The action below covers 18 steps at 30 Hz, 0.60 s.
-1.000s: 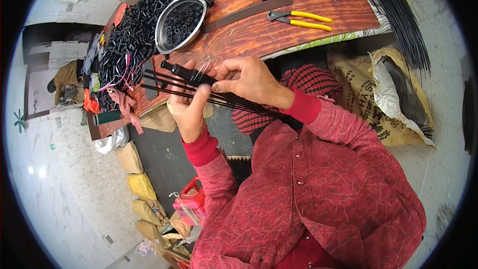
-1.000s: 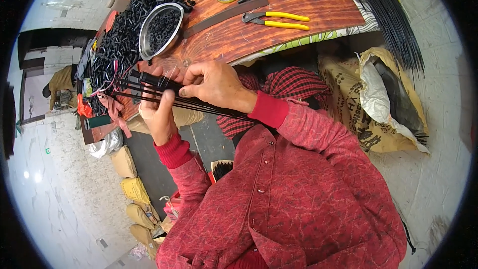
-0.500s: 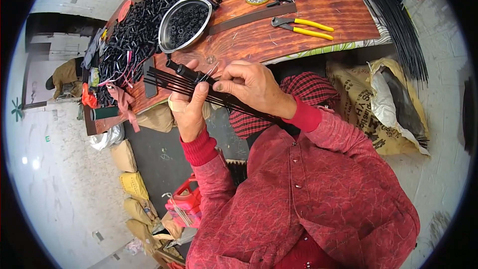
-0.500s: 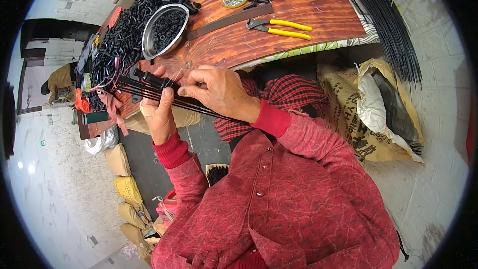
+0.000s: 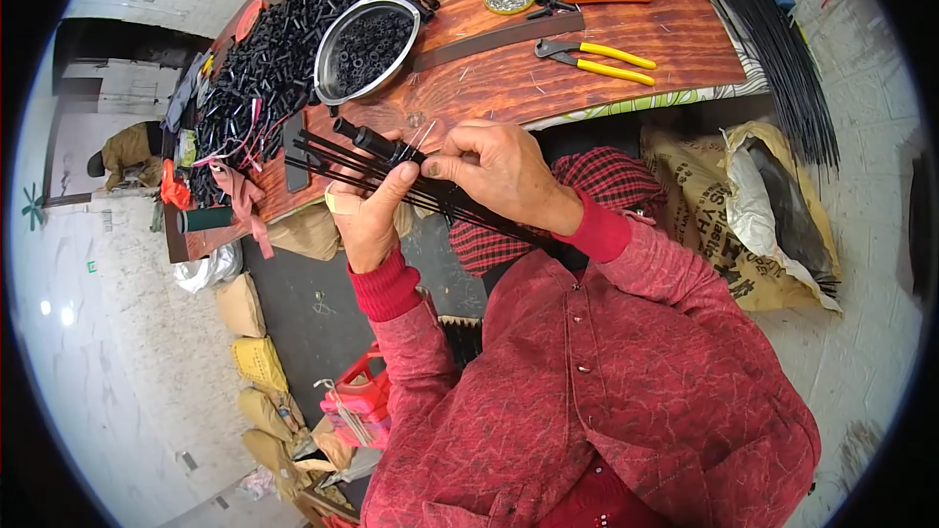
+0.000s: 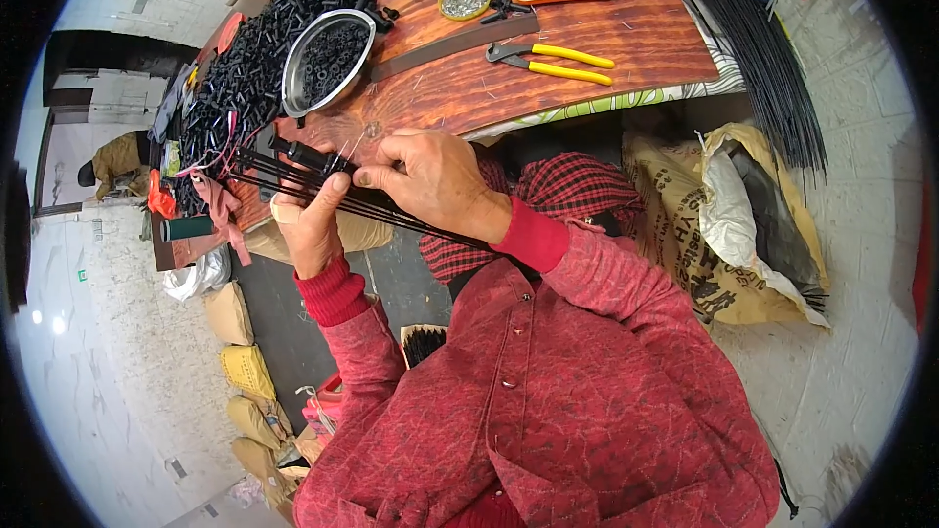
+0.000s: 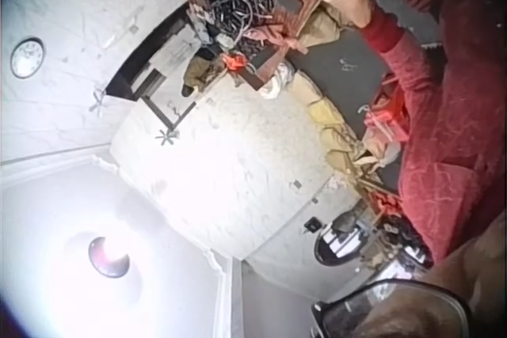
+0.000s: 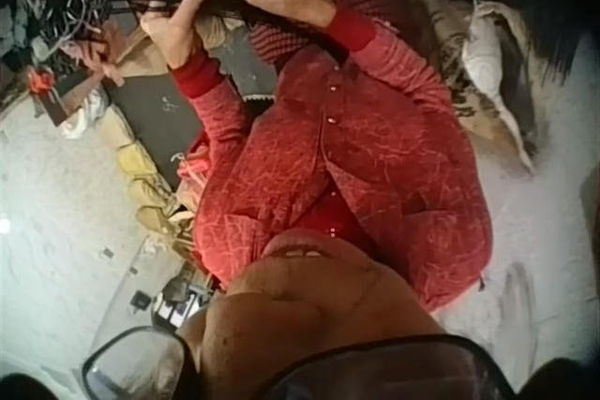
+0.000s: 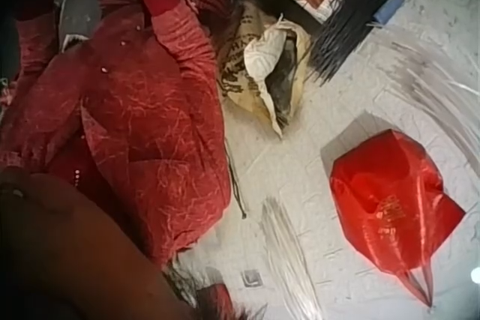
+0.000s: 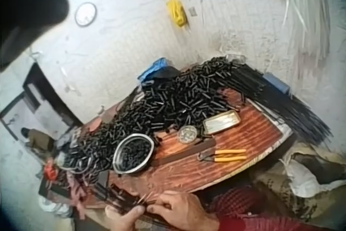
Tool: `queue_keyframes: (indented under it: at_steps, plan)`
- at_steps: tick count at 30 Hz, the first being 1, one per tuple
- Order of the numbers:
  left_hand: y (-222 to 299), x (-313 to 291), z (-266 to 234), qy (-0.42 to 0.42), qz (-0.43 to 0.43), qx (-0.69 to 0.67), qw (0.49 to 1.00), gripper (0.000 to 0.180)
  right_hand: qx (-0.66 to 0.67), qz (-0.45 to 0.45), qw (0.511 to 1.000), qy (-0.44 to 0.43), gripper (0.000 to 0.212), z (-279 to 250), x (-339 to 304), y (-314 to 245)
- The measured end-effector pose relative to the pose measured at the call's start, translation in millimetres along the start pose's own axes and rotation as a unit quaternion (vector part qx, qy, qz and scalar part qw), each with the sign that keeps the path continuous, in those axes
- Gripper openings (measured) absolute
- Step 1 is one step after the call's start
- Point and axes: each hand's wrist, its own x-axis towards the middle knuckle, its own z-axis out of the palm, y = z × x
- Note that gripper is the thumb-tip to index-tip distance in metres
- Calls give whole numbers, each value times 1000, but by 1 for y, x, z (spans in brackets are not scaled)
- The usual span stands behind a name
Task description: Assembling and trimming black plastic components or cable bundles at a workbench.
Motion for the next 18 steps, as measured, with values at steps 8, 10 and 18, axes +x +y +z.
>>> queue_keyframes:
  at_steps: [8,10,18]
  plan:
    - [2,2,4,8,12,42,999,35,-14,23,1000,-6,33,-1,2,-5]
    - [3,4,3,16,-3,39,999,40,-4,23,1000,-4,31,-3,2,-3]
    - [-18,13,-7,-17,32,-41,998,41,59,0,998,20,22,-3,-4,-3]
